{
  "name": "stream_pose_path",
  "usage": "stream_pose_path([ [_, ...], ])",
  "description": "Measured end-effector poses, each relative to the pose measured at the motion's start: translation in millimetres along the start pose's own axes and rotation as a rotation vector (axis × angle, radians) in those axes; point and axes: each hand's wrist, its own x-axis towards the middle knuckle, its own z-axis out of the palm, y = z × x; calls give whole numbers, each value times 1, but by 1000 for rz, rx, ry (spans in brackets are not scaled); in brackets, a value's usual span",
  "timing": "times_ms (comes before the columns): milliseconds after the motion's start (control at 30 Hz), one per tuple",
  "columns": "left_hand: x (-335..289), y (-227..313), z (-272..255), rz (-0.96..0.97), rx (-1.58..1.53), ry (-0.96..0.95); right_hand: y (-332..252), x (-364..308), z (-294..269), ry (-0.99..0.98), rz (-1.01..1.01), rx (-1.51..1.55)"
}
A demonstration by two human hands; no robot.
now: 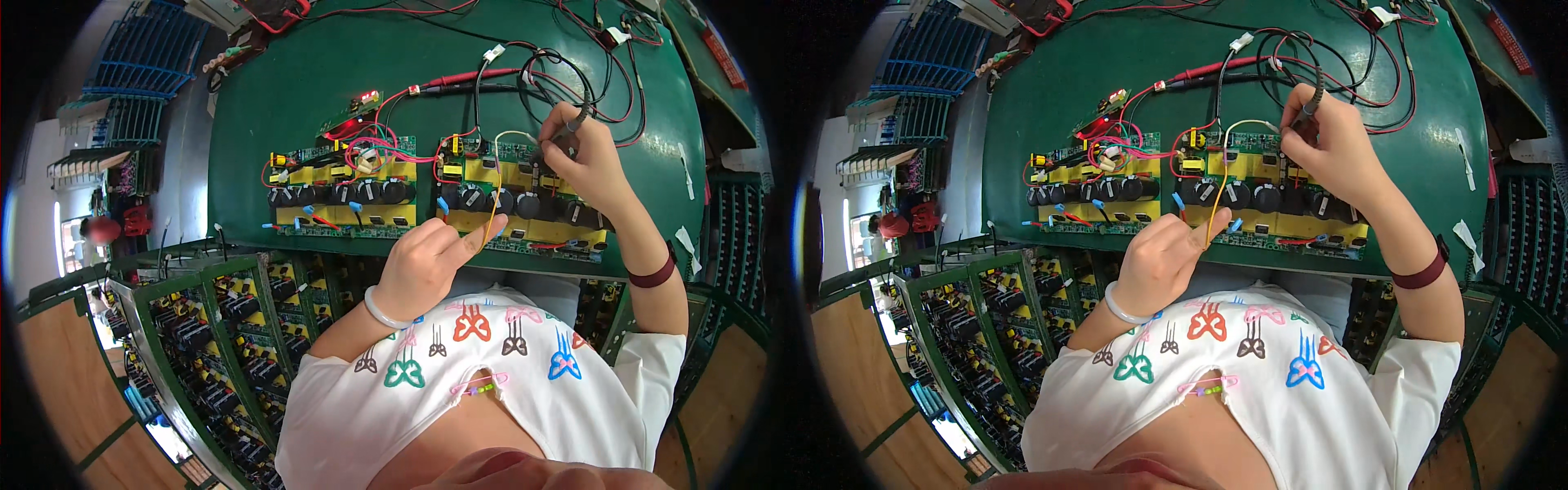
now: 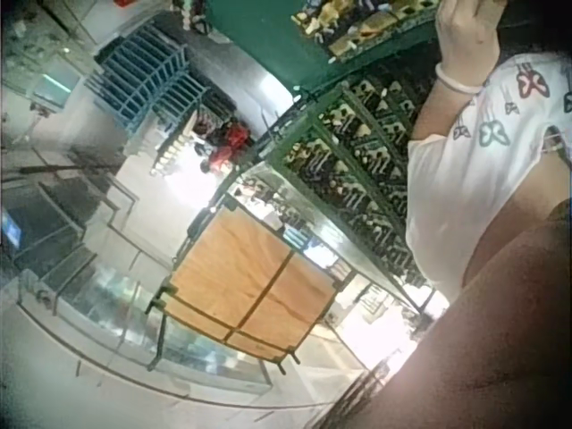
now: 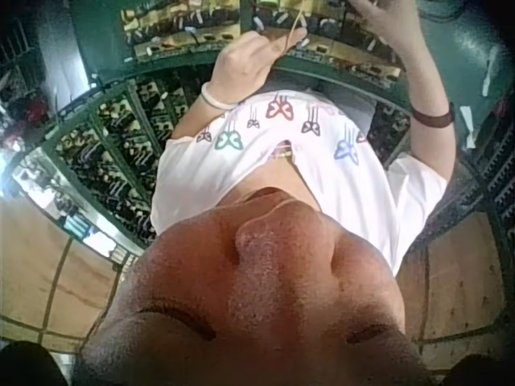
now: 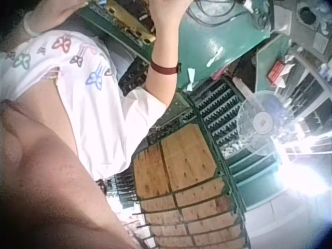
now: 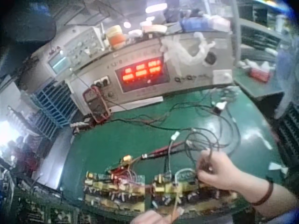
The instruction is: The person retrieves a circuit board from a rack and places it on a green workbench. They connect various colored wires to the board and a testing device, adjusting connections and components throughout the process.
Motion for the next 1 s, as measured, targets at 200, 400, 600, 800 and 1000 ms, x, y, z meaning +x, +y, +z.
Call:
stream_pose_path([
  [200,1,-1,2,17,-2,15,4,2,1,-15,-54,-50],
  [400,2,4,-3,53,21,56,-9,0,0,-1,-48,-73],
  [600,0,3,-1,54,67,36,-2,0,1,-11,-4,-105],
  [800,-1,3,-2,71,117,31,-13,2,1,-21,-10,-123],
  [1000,2,4,-2,40,35,49,-24,10,16,14,-83,-22],
])
